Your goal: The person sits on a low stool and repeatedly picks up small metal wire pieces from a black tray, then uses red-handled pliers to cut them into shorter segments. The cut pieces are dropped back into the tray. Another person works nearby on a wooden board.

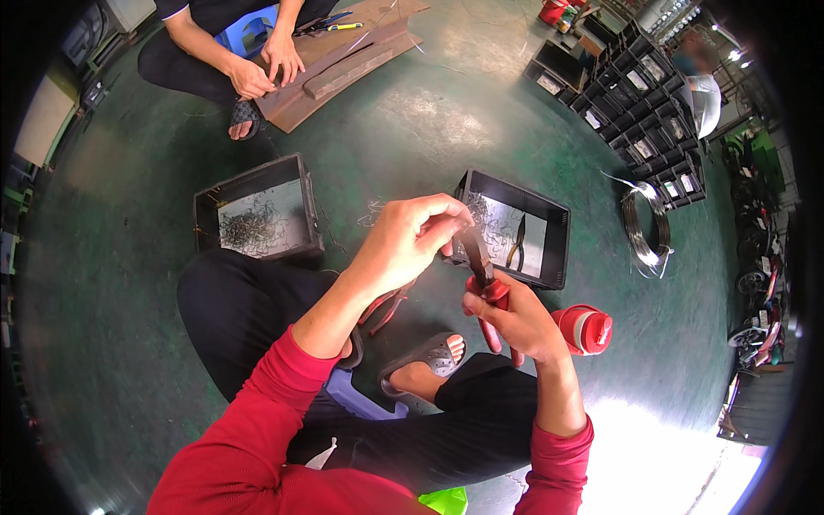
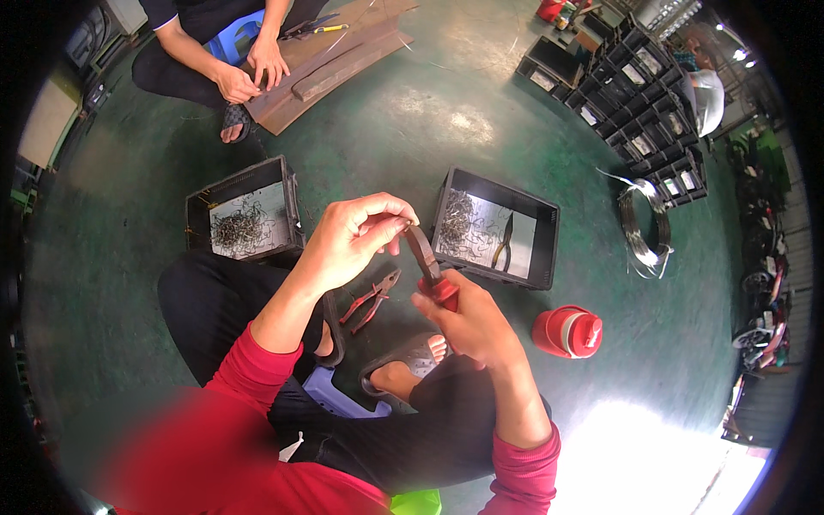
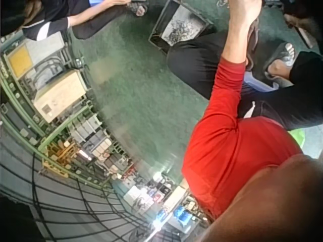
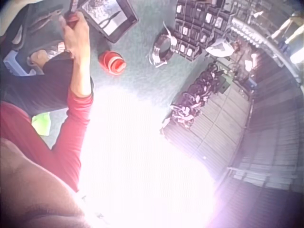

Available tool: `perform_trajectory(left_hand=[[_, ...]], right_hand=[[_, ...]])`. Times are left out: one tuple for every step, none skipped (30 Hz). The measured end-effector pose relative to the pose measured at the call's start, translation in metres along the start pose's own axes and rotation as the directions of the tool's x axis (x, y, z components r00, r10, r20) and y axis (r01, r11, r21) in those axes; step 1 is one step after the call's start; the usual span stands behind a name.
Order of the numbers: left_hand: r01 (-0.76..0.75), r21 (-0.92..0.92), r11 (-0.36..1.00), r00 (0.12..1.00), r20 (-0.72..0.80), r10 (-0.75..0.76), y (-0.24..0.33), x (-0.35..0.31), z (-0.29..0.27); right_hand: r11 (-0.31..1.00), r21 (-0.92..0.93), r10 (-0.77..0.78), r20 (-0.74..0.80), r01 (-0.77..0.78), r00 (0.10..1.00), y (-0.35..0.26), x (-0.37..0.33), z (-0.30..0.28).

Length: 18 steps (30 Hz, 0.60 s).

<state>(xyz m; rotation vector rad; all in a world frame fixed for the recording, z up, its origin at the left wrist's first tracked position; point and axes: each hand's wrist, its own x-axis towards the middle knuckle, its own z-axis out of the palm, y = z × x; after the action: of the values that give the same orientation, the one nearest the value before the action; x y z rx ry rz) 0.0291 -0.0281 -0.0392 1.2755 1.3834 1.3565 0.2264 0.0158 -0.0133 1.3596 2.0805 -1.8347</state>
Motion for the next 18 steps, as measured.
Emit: perform_trajectory(left_hand=[[0.005,0.009,1.0,1.0,0.001,-0.005,0.0002,0.0,-0.0003],[0.006,0.003,1.0,1.0,0.0,-0.006,0.0001,-0.0001,-0.0004],[0.008,0.0,1.0,1.0,0.001,-0.008,0.0,-0.0002,-0.0003],[0.003,-0.002,1.0,1.0,0.001,-0.003,-0.0002,-0.0002,-0.0003],[0.009,-0.004,1.0,1.0,0.0,-0.009,-0.0005,-0.0002,-0.0002],[0.008,-0.004,1.0,1.0,-0.001,-0.008,-0.0008,-0.0001,0.0],[0.008,-0.003,1.0,1.0,-0.002,-0.008,-0.0011,0.0,0.0],[0.006,-0.004,1.0,1.0,-0.003,-0.006,-0.0014,0.0001,0.0002],[0.006,-0.002,1.0,1.0,-0.003,-0.006,-0.0016,0.0002,0.0003],[0.009,0.003,1.0,1.0,-0.002,-0.009,-0.0017,0.0002,0.0002],[0.007,0.0,1.0,1.0,-0.003,-0.007,-0.0016,0.0002,0.0001],[0.01,0.001,1.0,1.0,-0.003,-0.01,-0.0016,0.0001,0.0],[0.015,0.005,1.0,1.0,-0.001,-0.015,-0.0014,-0.0001,-0.0002],[0.013,0.007,1.0,1.0,-0.001,-0.013,-0.0013,-0.0002,-0.0003],[0.015,0.011,1.0,1.0,0.0,-0.015,-0.0011,-0.0003,-0.0003],[0.016,0.016,1.0,1.0,0.001,-0.016,-0.0011,-0.0004,-0.0002],[0.014,0.022,1.0,1.0,0.002,-0.014,-0.0011,-0.0006,-0.0001],[0.011,0.028,1.0,1.0,0.003,-0.011,-0.0011,-0.0008,0.0]], right_hand=[[1.0,-0.007,-0.001,-0.002,0.001,1.0,-0.0004,0.0,-0.0003],[1.0,-0.014,-0.002,-0.003,0.002,1.0,-0.0007,-0.0002,-0.0004],[0.999,-0.032,0.021,-0.009,-0.022,1.0,-0.0011,-0.0001,-0.0004],[1.0,-0.018,0.014,0.0,-0.014,1.0,-0.0015,-0.0005,-0.0008],[0.999,-0.014,0.031,0.005,-0.031,1.0,-0.0018,-0.001,-0.0012],[0.999,-0.009,0.054,0.013,-0.054,0.998,-0.0023,-0.0012,-0.0014],[0.999,-0.012,0.042,0.009,-0.042,0.999,-0.0027,-0.0012,-0.0014],[0.999,-0.013,0.036,0.009,-0.036,0.999,-0.0033,-0.001,-0.0011],[0.998,-0.022,0.06,0.005,-0.059,0.998,-0.0038,-0.0006,-0.0007],[0.999,-0.015,0.033,0.009,-0.033,0.999,-0.0043,-0.0009,-0.0007],[0.999,-0.015,0.035,0.01,-0.035,0.999,-0.0047,-0.0011,-0.0007],[0.998,-0.018,0.06,0.009,-0.06,0.998,-0.0051,-0.0013,-0.0007],[0.999,-0.015,0.041,0.01,-0.041,0.999,-0.0052,-0.0016,-0.0008],[0.999,-0.016,0.044,0.01,-0.044,0.999,-0.005,-0.0017,-0.0008],[0.999,-0.017,0.047,0.011,-0.047,0.999,-0.0046,-0.0018,-0.0009],[0.999,-0.022,0.042,0.008,-0.042,0.999,-0.0038,-0.0016,-0.001],[0.999,-0.027,0.038,0.005,-0.038,0.999,-0.0028,-0.001,-0.0009],[0.999,-0.032,0.033,0.002,-0.033,0.999,-0.0015,-0.0006,-0.0008]])
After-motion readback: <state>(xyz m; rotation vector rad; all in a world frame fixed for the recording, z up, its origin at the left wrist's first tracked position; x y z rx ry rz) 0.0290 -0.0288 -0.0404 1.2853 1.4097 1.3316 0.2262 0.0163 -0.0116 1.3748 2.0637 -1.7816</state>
